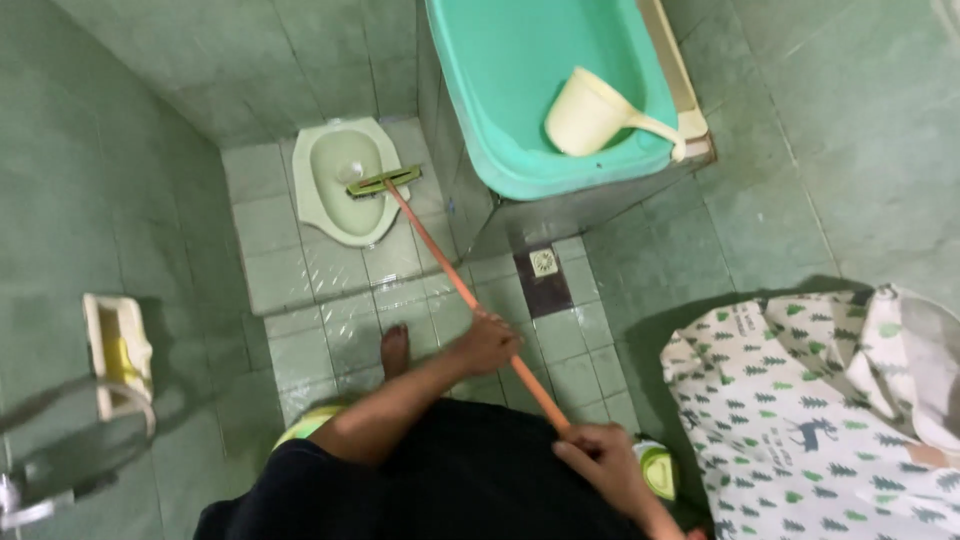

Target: The person scrubs a squat toilet with a long-handled brush, repeatedly dipping it into a yellow bucket of water. The person also briefly moves the bucket to reposition it before continuing to scrub the toilet bowl and surrounding floor area.

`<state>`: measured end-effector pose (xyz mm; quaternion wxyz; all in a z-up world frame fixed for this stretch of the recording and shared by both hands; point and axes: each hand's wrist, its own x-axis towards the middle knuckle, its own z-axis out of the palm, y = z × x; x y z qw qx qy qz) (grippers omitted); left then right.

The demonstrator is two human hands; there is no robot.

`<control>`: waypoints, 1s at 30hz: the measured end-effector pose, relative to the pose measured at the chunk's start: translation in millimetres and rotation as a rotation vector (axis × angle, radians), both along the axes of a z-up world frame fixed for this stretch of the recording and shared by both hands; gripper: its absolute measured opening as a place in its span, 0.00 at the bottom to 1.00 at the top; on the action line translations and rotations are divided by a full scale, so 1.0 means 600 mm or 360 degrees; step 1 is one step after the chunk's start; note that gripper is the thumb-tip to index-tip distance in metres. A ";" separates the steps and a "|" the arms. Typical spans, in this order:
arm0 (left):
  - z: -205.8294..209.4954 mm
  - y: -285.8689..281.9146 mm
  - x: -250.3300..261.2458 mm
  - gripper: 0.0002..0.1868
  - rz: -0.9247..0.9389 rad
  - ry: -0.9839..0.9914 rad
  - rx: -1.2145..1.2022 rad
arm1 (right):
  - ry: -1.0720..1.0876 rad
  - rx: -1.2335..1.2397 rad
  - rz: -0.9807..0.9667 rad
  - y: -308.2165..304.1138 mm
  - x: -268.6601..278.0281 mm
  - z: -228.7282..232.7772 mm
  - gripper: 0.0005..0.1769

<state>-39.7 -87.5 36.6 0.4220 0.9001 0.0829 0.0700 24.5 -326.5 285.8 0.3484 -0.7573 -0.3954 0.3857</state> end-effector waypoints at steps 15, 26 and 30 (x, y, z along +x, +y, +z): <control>0.190 -0.102 -0.038 0.24 0.0187 0.0582 -0.0558 | 0.0045 0.0195 0.0167 -0.127 0.017 -0.044 0.17; 0.009 -0.076 -0.045 0.19 0.0189 0.0396 0.0126 | 0.0462 0.0535 0.0179 -0.077 0.018 -0.103 0.12; 0.040 -0.135 -0.056 0.24 0.0141 0.0522 0.0122 | 0.0178 0.0418 0.0246 -0.151 0.035 -0.101 0.22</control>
